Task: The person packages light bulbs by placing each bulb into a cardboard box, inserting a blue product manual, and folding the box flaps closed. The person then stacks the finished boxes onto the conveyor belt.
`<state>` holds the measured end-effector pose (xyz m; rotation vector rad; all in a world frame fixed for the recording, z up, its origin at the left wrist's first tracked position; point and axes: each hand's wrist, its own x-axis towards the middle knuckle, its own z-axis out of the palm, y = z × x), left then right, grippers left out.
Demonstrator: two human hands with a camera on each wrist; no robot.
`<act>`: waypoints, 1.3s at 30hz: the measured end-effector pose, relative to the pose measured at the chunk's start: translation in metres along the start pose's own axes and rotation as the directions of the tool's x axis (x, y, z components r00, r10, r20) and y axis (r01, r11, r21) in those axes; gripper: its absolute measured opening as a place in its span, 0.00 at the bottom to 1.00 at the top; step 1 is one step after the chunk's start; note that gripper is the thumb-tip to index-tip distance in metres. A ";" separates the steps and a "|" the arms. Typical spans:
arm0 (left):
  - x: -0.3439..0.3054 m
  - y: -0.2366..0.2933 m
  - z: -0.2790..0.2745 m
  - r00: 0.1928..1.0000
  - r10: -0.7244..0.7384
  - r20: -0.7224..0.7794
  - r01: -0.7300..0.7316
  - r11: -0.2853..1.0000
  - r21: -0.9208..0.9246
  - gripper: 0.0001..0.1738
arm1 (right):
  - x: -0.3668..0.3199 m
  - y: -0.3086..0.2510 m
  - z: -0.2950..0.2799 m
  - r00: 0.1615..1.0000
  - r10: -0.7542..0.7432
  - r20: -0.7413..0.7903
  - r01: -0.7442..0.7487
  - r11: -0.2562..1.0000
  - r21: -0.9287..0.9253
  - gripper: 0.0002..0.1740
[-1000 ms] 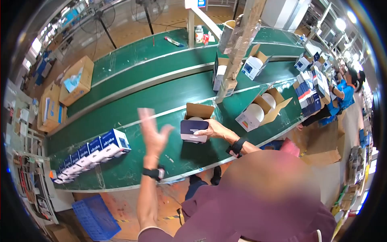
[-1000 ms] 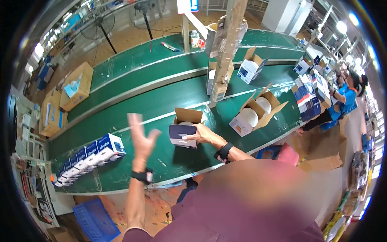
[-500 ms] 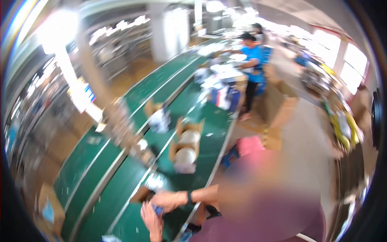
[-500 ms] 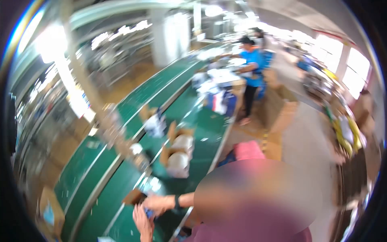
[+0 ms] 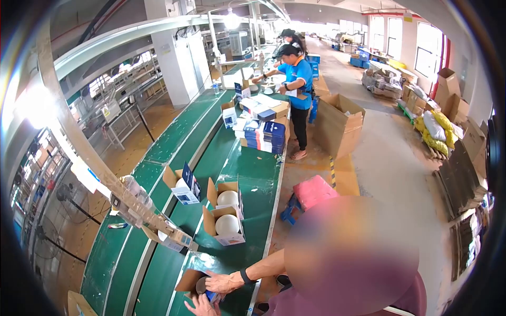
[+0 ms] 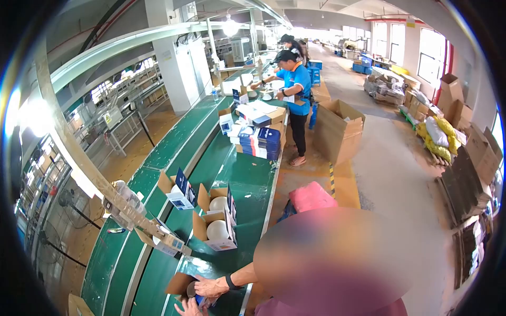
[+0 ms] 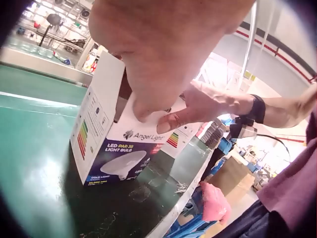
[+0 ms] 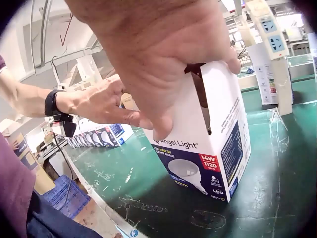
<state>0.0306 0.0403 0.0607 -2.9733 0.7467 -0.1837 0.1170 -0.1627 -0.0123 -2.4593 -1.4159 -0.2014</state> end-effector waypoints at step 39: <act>0.004 -0.012 0.056 0.982 0.153 -0.107 -0.184 0.701 -0.689 0.36 | -0.010 0.034 0.006 0.801 0.522 0.293 -0.411 0.123 0.903 0.46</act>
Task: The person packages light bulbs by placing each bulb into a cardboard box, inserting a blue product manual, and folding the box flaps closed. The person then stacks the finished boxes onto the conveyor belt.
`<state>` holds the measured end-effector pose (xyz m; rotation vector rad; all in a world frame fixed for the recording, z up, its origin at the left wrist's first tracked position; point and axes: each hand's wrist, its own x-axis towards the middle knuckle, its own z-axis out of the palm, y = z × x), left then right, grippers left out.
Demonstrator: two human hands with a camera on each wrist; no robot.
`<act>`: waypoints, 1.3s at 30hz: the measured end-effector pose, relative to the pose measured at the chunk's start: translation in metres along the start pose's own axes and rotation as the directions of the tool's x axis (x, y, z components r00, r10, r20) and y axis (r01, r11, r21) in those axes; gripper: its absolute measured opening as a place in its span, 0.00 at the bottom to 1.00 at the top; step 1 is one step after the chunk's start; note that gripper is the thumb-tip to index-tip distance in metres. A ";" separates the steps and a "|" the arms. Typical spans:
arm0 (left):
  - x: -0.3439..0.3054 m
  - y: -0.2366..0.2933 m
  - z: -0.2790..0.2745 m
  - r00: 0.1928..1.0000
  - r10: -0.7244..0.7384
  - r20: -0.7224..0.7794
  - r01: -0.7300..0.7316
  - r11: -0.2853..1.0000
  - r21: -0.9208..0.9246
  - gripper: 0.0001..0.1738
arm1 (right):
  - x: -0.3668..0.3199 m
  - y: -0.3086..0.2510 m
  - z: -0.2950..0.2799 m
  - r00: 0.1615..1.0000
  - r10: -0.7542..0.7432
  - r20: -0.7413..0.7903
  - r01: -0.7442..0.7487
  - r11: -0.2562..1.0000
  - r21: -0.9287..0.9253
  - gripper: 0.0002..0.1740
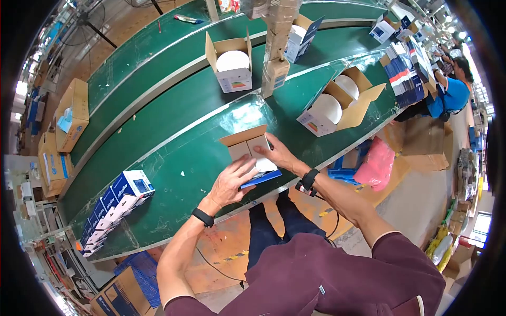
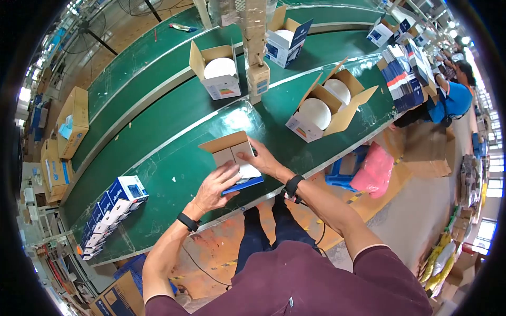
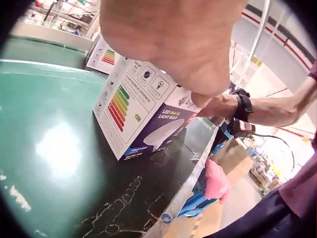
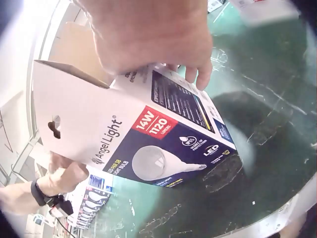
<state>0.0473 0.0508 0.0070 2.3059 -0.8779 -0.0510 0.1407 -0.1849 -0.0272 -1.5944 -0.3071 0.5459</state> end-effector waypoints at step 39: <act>-0.034 0.023 0.074 0.699 -0.568 -0.434 0.421 0.818 -0.393 0.32 | -0.021 -0.025 -0.084 0.584 -0.248 0.773 0.725 0.589 -0.358 0.31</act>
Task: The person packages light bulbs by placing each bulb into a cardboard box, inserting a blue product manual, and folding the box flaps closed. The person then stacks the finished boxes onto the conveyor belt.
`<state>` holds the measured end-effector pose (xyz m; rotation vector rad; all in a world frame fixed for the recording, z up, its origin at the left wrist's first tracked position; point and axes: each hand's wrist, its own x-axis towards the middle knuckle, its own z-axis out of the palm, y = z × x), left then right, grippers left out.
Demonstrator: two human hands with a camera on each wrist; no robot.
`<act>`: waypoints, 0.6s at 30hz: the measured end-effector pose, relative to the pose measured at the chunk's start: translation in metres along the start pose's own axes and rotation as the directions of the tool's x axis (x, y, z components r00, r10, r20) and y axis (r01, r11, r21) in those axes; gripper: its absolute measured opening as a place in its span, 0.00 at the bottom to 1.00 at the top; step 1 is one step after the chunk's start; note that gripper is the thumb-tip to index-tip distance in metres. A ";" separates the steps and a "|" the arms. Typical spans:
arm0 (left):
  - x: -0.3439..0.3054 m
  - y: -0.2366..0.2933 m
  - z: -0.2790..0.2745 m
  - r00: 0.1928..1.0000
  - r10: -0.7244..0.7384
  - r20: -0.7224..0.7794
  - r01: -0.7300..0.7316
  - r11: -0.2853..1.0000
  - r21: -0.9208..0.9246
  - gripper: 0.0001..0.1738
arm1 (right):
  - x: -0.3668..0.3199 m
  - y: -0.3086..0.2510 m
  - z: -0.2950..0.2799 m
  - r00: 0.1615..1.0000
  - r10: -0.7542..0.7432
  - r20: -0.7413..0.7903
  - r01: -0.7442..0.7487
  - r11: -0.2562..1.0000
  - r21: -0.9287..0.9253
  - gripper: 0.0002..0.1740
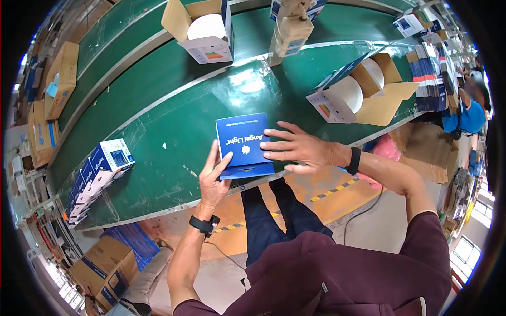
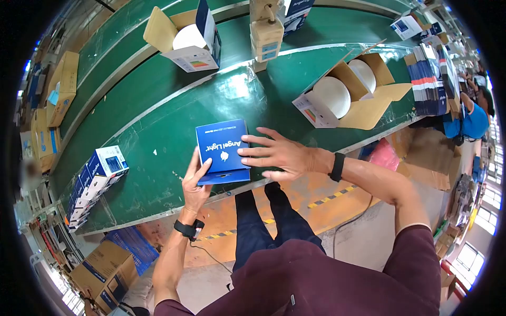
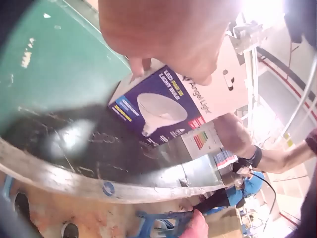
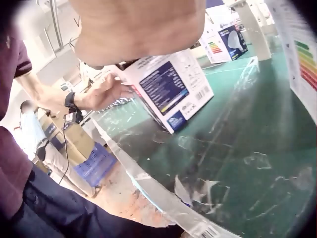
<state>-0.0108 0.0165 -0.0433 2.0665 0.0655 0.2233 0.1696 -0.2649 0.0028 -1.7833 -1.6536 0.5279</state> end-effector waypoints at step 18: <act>0.012 0.033 0.045 0.803 -0.580 -0.135 0.350 0.643 -0.681 0.33 | 0.073 -0.037 0.111 0.237 0.808 -0.539 -0.218 0.586 0.781 0.36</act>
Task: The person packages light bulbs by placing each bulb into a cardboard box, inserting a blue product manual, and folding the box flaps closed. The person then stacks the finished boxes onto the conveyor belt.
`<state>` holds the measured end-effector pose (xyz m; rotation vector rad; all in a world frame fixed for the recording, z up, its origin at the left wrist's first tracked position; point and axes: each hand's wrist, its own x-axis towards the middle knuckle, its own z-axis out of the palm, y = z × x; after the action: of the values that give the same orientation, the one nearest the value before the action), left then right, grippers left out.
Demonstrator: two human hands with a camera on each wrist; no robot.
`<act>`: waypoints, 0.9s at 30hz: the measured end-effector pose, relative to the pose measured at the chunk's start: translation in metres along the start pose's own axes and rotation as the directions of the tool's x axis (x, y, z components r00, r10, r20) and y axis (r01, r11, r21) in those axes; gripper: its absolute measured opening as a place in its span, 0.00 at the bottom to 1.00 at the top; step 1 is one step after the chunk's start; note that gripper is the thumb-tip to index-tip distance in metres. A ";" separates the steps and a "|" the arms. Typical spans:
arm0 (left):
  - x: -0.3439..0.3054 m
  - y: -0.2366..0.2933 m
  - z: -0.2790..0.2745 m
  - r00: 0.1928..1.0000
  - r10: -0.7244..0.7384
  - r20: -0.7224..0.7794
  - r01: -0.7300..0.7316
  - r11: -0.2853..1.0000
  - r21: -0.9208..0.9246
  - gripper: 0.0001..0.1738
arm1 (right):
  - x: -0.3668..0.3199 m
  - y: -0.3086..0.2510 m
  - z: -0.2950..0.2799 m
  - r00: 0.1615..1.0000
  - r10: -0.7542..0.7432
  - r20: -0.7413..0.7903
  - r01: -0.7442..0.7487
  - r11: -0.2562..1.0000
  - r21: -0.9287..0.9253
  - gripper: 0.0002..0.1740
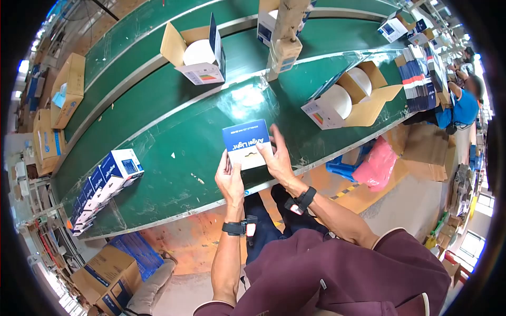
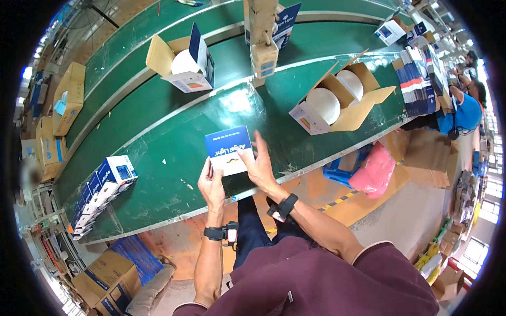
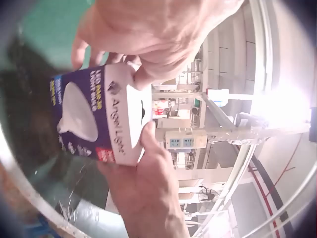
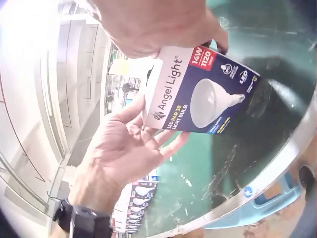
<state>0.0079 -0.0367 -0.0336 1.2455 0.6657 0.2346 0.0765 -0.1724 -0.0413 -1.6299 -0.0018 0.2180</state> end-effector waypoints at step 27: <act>0.121 0.059 -0.127 0.698 0.644 0.313 -0.336 -0.092 0.937 0.30 | 0.025 0.000 0.196 0.773 0.257 0.580 -0.424 0.889 0.172 0.40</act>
<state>0.0408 0.1453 -0.0399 2.9115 0.4573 0.6781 0.0735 0.0247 -0.0553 -1.2082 -0.1012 0.9280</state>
